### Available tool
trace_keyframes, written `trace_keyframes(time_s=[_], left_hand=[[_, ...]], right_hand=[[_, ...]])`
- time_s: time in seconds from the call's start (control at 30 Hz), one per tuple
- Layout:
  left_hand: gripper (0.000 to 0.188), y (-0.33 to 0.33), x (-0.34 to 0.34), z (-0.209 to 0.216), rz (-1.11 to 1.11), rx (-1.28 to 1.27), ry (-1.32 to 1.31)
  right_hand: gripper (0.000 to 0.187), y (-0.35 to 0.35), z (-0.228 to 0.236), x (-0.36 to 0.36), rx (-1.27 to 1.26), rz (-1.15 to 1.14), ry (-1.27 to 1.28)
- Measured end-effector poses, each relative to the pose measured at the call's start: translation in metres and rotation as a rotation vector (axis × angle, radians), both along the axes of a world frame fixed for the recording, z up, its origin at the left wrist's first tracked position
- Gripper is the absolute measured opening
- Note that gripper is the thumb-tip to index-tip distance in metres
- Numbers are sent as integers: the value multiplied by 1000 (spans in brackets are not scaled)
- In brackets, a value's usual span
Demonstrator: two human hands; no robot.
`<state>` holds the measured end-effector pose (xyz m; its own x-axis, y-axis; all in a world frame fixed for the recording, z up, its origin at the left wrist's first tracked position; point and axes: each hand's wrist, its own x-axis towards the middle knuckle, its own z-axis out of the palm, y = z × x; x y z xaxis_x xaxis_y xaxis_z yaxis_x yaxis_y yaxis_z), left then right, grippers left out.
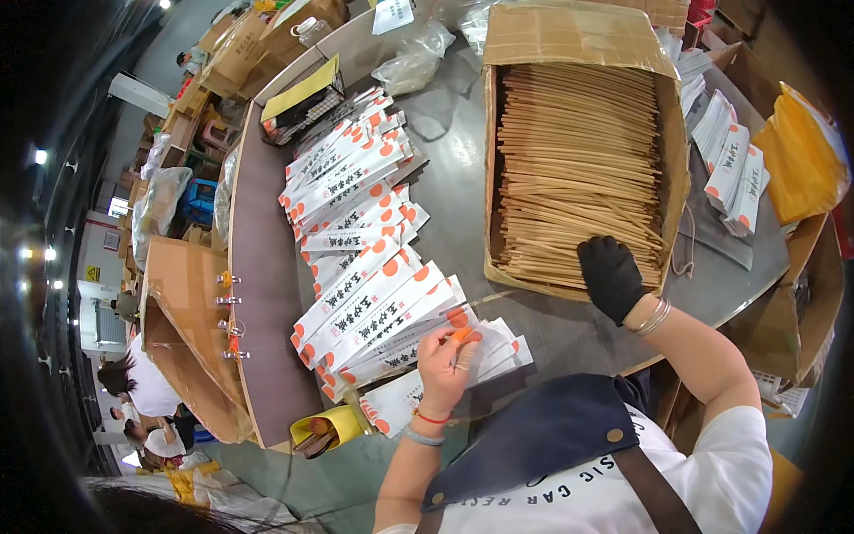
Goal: Packaging thin wooden sticks into printed paper sleeves at a production workstation.
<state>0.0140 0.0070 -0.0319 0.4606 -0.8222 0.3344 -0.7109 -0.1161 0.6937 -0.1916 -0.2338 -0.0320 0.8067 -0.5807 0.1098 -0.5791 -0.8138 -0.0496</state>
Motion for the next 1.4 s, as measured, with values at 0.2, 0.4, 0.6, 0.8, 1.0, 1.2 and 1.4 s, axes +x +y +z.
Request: trace_keyframes(time_s=[0.2, 0.4, 0.6, 0.8, 1.0, 1.2, 1.4], left_hand=[[20, 12, 2, -4, 17, 60, 13], [18, 9, 8, 2, -81, 63, 139], [14, -15, -10, 33, -208, 2, -214], [14, -30, -16, 52, -296, 18, -321], [24, -19, 13, 44, -75, 103, -396], [31, 7, -3, 0, 13, 121, 85], [25, 6, 1, 2, -42, 100, 101]], right_hand=[[30, 14, 46, -8, 213, 307, -146], [24, 26, 56, -13, 338, 377, -179], [17, 49, 57, 13, 321, 470, 20], [43, 59, 49, 16, 772, 231, -685], [34, 12, 10, -5, 333, 56, -410], [30, -3, -18, -20, 18, 121, -158], [22, -2, 0, -7, -17, 45, -57]])
